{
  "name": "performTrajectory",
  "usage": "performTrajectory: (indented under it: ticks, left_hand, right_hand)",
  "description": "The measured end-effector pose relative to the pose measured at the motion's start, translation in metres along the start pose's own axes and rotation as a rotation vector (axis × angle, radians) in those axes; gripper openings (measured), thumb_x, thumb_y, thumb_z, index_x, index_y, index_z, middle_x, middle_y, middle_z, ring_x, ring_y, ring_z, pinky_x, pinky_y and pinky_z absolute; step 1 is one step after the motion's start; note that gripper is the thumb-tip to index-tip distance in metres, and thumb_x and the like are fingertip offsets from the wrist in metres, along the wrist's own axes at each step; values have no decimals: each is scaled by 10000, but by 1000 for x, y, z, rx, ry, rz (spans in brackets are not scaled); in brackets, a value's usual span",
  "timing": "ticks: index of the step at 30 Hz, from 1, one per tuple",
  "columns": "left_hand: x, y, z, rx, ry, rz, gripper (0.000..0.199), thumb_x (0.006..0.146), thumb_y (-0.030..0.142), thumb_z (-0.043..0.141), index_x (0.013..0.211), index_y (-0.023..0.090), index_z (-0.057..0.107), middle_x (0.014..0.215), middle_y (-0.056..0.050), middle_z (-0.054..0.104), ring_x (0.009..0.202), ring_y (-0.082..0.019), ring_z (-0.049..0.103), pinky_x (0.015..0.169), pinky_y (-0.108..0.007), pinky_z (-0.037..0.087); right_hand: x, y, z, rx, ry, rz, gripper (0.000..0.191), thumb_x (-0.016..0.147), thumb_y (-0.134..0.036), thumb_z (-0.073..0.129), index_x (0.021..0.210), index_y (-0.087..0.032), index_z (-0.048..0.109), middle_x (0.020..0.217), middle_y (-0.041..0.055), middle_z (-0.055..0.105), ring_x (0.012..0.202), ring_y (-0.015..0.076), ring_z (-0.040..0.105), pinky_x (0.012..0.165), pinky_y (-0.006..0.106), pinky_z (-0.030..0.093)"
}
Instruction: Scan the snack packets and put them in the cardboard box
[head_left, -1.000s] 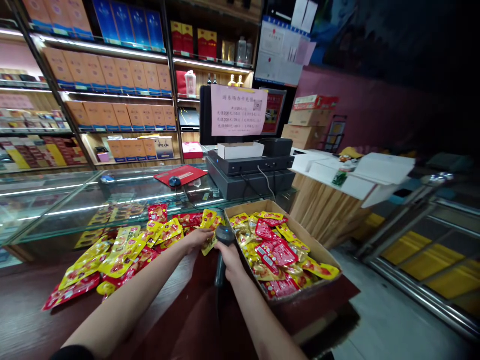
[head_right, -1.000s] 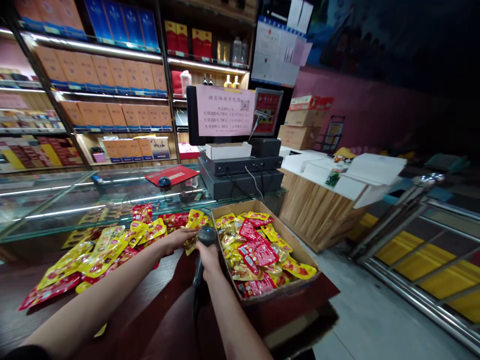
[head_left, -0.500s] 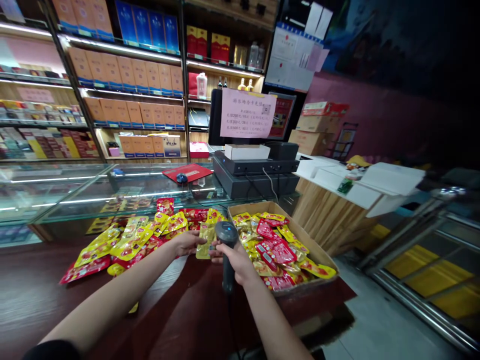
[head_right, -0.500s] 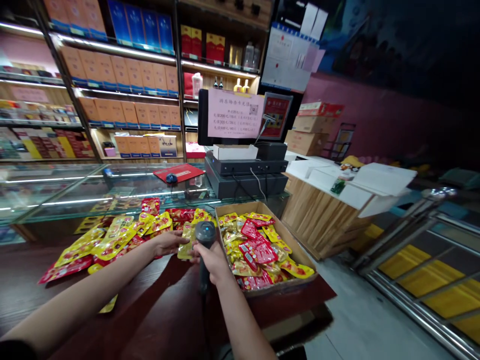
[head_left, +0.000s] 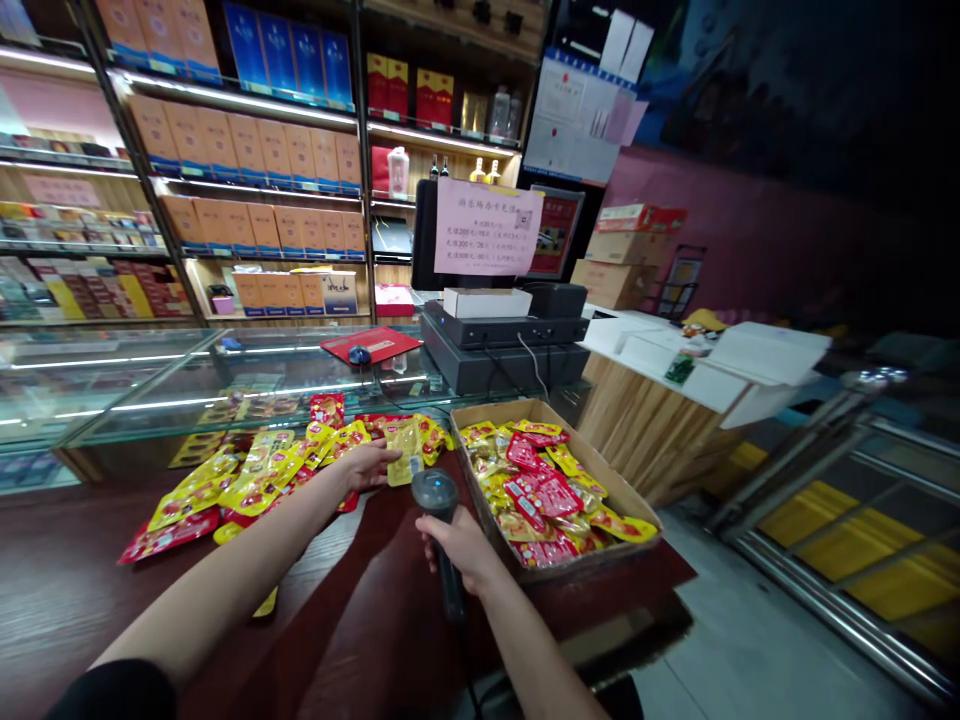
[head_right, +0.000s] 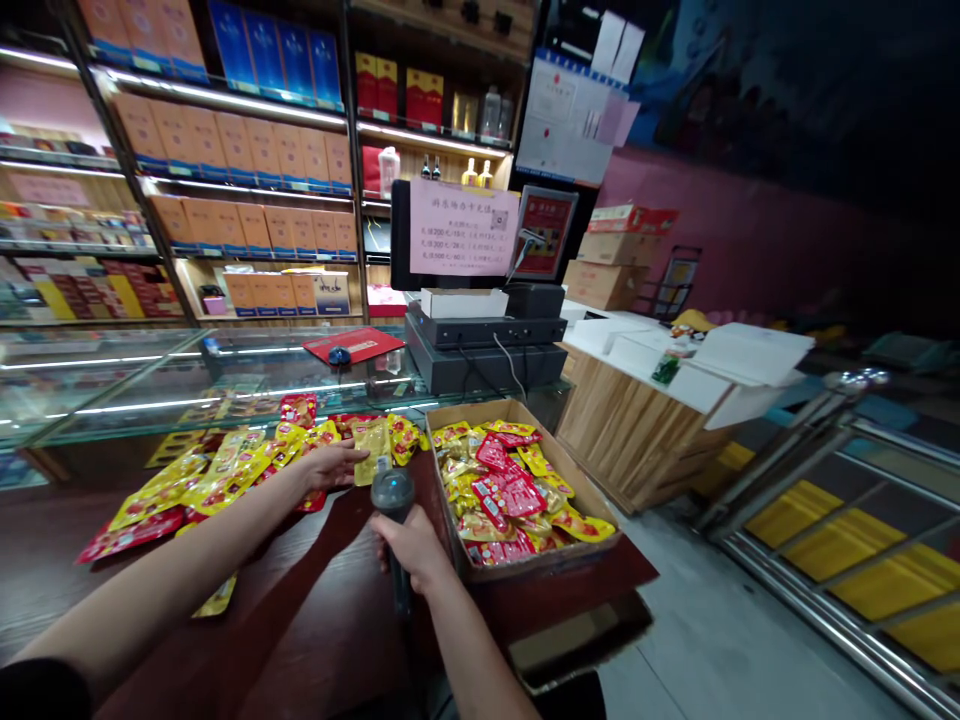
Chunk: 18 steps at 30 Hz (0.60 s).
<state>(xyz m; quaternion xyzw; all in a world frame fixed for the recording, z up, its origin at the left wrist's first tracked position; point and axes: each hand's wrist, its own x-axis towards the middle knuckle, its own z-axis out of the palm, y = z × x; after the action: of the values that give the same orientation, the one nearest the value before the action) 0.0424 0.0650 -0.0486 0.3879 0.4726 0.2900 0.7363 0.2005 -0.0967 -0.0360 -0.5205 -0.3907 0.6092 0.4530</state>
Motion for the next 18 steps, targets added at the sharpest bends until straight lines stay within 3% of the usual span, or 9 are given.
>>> performTrajectory:
  ticks: [8,18]
  left_hand:
    - [-12,6,5,30,-38,-6,424,631,245,789,961,217,526,834,-11,681,657,-138,655,599,-252,535]
    - [-10,4,4,37,-41,7,391,687,235,740,1030,204,555,822,-23,687,529,-97,604,559,-249,528]
  right_hand:
    - [0,-4,4,-39,-18,-31,176,659,-282,594,552,-178,502,423,-56,455,345,76,387,344,208,327]
    - [0,-4,4,-19,-8,-19,161,639,-292,597,578,-173,508,427,-60,460,360,77,407,350,198,332]
